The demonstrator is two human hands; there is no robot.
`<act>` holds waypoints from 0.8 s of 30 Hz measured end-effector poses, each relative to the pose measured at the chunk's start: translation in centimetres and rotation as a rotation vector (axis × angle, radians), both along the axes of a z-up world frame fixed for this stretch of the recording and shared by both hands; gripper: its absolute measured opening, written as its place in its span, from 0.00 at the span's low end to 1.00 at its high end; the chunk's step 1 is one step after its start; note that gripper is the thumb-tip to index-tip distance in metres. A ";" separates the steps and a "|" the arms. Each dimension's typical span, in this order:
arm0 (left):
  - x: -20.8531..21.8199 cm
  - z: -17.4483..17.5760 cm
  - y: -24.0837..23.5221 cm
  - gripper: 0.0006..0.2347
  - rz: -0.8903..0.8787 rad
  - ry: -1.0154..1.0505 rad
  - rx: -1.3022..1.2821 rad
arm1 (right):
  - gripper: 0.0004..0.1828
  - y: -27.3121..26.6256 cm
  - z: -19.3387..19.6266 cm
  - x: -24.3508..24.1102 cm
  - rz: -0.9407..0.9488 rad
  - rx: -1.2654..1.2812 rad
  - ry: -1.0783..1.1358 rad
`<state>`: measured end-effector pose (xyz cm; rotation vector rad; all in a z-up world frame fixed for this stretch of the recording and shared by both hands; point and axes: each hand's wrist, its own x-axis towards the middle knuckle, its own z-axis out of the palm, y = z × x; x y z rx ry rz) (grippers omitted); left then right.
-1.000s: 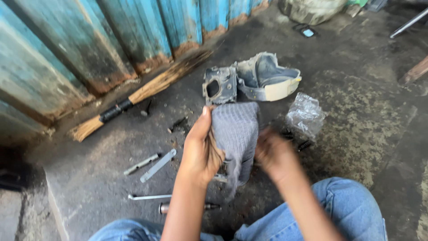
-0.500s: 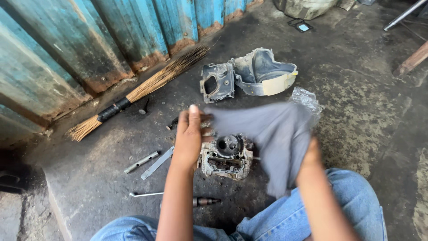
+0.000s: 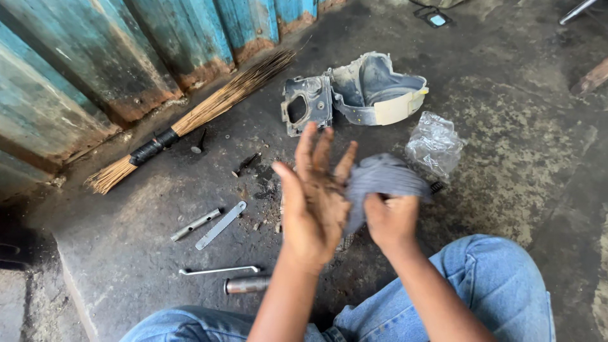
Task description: The person sits on the floor and works on a disassembled engine cylinder head. They use a screwdriver to adjust internal components, wipe the part with a cloth, and handle small springs and bolts. The person also cleans their hands with the cloth during the process.
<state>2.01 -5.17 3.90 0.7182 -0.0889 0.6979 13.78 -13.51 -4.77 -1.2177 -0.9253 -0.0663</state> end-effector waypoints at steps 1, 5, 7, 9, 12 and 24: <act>0.2 0.0 -0.4 0.42 -0.016 0.002 0.019 | 0.10 -0.1 -0.9 0.5 -0.016 0.005 0.068; 0.6 0.0 -1.0 0.41 -0.173 -0.070 -0.079 | 0.11 -1.3 -3.6 4.4 -0.112 -0.026 0.192; 0.6 0.1 -1.0 0.42 -0.192 -0.098 -0.099 | 0.16 -1.5 -3.7 5.2 0.007 0.022 0.480; 0.6 0.2 -0.9 0.42 -0.175 -0.106 -0.083 | 0.26 -1.7 -3.1 4.8 0.321 0.162 1.052; 0.4 0.2 -0.5 0.43 -0.071 -0.079 0.003 | 0.26 -1.8 -2.7 3.0 0.598 0.246 1.036; 0.7 -2.0 -5.0 0.48 0.389 0.247 1.088 | 0.22 -0.4 -1.8 3.7 0.526 0.136 1.029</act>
